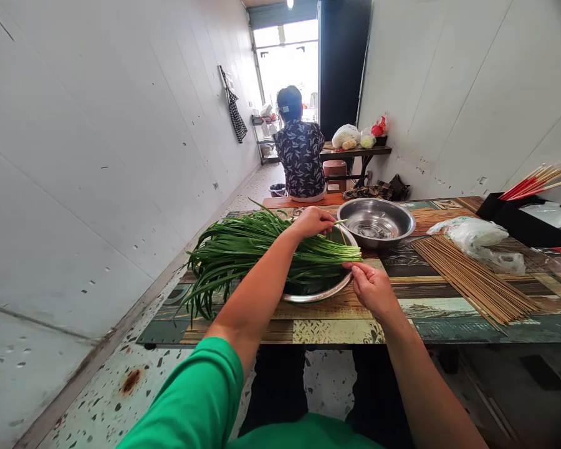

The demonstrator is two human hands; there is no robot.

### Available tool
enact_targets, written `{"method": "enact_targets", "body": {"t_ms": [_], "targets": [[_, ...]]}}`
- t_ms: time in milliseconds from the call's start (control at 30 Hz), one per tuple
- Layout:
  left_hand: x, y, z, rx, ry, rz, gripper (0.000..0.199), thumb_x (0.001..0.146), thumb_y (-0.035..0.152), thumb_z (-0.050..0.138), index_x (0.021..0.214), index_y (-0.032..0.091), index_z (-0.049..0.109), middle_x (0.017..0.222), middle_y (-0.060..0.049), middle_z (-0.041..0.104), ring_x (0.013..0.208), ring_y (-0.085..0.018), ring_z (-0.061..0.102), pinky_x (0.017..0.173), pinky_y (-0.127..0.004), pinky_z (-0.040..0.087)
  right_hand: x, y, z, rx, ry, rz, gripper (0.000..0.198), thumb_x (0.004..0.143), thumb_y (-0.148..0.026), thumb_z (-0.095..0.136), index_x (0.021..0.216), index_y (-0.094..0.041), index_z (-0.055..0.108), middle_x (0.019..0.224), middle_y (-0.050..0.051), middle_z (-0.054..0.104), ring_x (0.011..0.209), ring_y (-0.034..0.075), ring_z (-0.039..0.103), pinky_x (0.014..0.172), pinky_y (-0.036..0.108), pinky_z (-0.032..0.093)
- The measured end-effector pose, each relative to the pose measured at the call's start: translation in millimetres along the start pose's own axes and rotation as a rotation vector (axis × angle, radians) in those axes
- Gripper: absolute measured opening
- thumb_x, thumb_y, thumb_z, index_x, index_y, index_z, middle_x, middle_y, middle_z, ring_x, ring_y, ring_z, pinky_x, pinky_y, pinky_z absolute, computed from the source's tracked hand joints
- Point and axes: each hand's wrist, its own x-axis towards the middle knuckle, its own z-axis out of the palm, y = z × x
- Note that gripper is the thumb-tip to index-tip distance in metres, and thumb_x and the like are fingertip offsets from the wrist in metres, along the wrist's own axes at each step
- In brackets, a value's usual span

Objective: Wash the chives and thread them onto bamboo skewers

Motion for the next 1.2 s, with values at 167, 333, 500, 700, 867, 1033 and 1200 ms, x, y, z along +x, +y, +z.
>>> {"method": "enact_targets", "body": {"t_ms": [167,333,500,700,867,1033,1200], "targets": [[-1,0,0,0.011,0.001,0.002,0.018,0.087,0.009,0.063,0.095,0.007,0.079,0.072,-0.002,0.073,0.056,-0.006,0.059,0.060,-0.016,0.049,0,0,0,-0.006,0.001,-0.014,0.062,0.084,-0.062,0.052,0.107,-0.007,0.071,0.042,-0.007,0.034,0.041,0.009,0.027,0.043,0.025,0.021],[-2,2,0,0.021,0.010,0.006,0.018,0.087,0.010,0.064,0.096,0.008,0.080,0.073,-0.003,0.074,0.056,-0.006,0.059,0.060,-0.017,0.050,0,-2,0,-0.029,0.003,-0.022,0.064,0.083,-0.063,0.052,0.106,-0.007,0.072,0.043,-0.007,0.034,0.041,0.010,0.028,0.043,0.025,0.020],[-1,2,-1,0.020,0.025,-0.002,0.019,0.086,0.009,0.065,0.096,0.009,0.080,0.074,-0.002,0.074,0.057,-0.006,0.060,0.061,-0.016,0.050,1,-6,1,-0.033,0.001,0.002,0.066,0.079,-0.063,0.051,0.107,-0.006,0.070,0.042,-0.008,0.032,0.041,0.009,0.026,0.043,0.026,0.018],[-2,3,-1,-0.019,0.025,-0.015,0.017,0.084,0.008,0.067,0.094,0.009,0.081,0.073,-0.003,0.074,0.059,-0.006,0.062,0.063,-0.016,0.051,-1,-9,1,-0.037,-0.012,0.030,0.069,0.077,-0.062,0.047,0.111,-0.005,0.068,0.043,-0.008,0.033,0.040,0.009,0.024,0.043,0.027,0.015],[-3,3,-3,-0.050,0.011,0.004,0.014,0.083,0.007,0.069,0.091,0.008,0.081,0.071,-0.002,0.074,0.059,-0.006,0.062,0.063,-0.015,0.051,-2,-10,1,-0.054,0.004,0.033,0.070,0.077,-0.062,0.046,0.110,-0.005,0.068,0.044,-0.007,0.035,0.040,0.009,0.026,0.043,0.027,0.016],[-2,-1,-4,-0.045,-0.040,0.040,0.016,0.082,0.010,0.069,0.092,0.009,0.081,0.074,-0.003,0.075,0.062,-0.008,0.064,0.066,-0.018,0.052,-2,-11,2,-0.043,0.000,0.032,0.069,0.077,-0.062,0.047,0.110,-0.005,0.068,0.043,-0.008,0.033,0.041,0.010,0.026,0.044,0.027,0.017],[-3,2,-1,0.042,-0.165,0.122,0.019,0.079,0.017,0.073,0.095,0.013,0.083,0.080,-0.004,0.077,0.072,-0.011,0.066,0.076,-0.021,0.053,1,-6,2,-0.056,0.037,-0.028,0.059,0.083,-0.061,0.049,0.102,-0.009,0.071,0.044,-0.006,0.035,0.043,0.011,0.030,0.045,0.026,0.021]]}}
